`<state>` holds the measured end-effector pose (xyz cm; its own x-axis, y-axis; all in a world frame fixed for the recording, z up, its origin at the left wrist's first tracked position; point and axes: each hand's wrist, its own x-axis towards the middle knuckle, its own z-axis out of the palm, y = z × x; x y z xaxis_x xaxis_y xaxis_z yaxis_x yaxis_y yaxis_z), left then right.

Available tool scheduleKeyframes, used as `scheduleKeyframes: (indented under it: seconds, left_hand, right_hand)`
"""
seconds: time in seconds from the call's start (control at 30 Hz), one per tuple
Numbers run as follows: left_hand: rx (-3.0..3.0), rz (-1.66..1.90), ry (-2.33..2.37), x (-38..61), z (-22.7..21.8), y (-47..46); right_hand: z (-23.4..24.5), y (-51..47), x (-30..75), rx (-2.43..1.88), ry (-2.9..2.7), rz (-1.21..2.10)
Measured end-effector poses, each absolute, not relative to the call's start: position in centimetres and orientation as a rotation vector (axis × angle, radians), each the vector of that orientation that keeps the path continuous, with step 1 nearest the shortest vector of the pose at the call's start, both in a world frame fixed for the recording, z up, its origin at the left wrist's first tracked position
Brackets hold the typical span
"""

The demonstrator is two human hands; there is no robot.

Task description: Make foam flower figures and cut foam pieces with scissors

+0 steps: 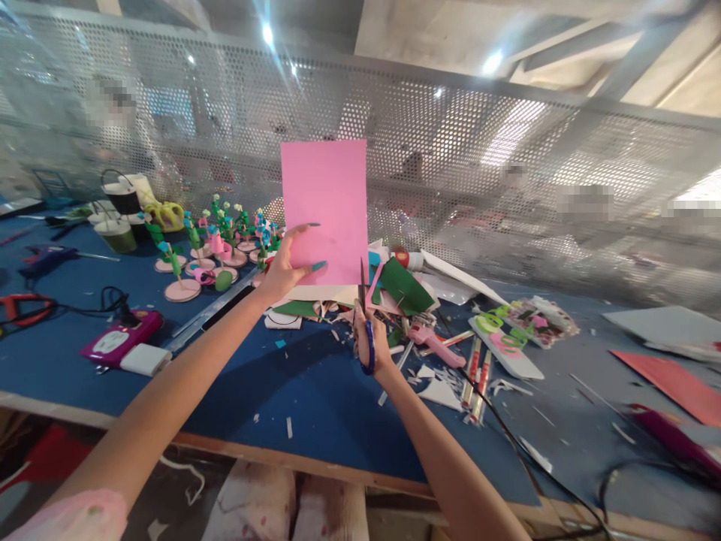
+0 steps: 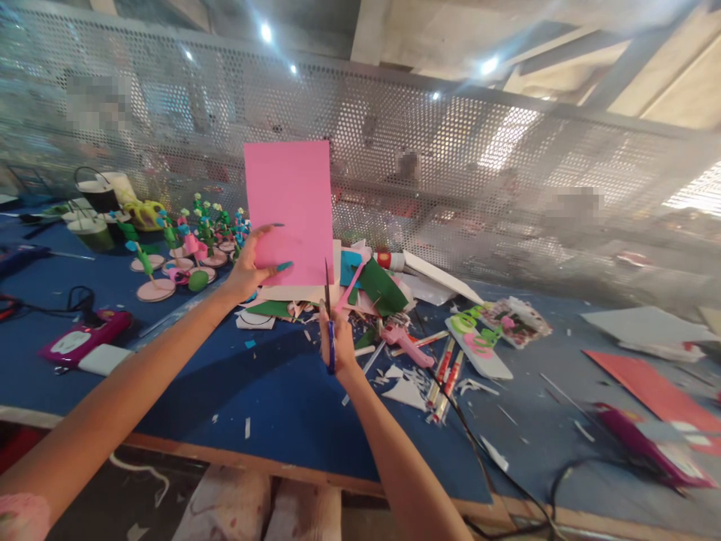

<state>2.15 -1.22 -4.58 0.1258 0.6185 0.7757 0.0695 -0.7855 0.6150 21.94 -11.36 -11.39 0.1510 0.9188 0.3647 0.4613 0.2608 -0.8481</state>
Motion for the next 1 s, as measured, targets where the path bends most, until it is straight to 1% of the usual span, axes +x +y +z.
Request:
scheduleKeyframes:
  seconds: [0.2,0.37,0.8,1.0]
  left_hand:
    - [1.894,1.716,0.622,2.42,-4.47,-1.43]
    - [1.916,1.7,0.61,2.45,-4.33,-1.59]
    - [1.912,1.698,0.638,2.39,-4.24,-1.8]
    - [1.956,1.683,0.649,2.47,-4.3,-1.7]
  right_hand:
    - [-11.07,-11.47,21.78,-1.353,-1.486,0.501]
    - [-11.12,-11.44,21.73,-1.349,-1.458,0.533]
    - [-10.93,-11.33,21.92,-1.355,-1.545,0.364]
    - [-10.9,-11.29,21.88,-1.366,-1.547,0.352]
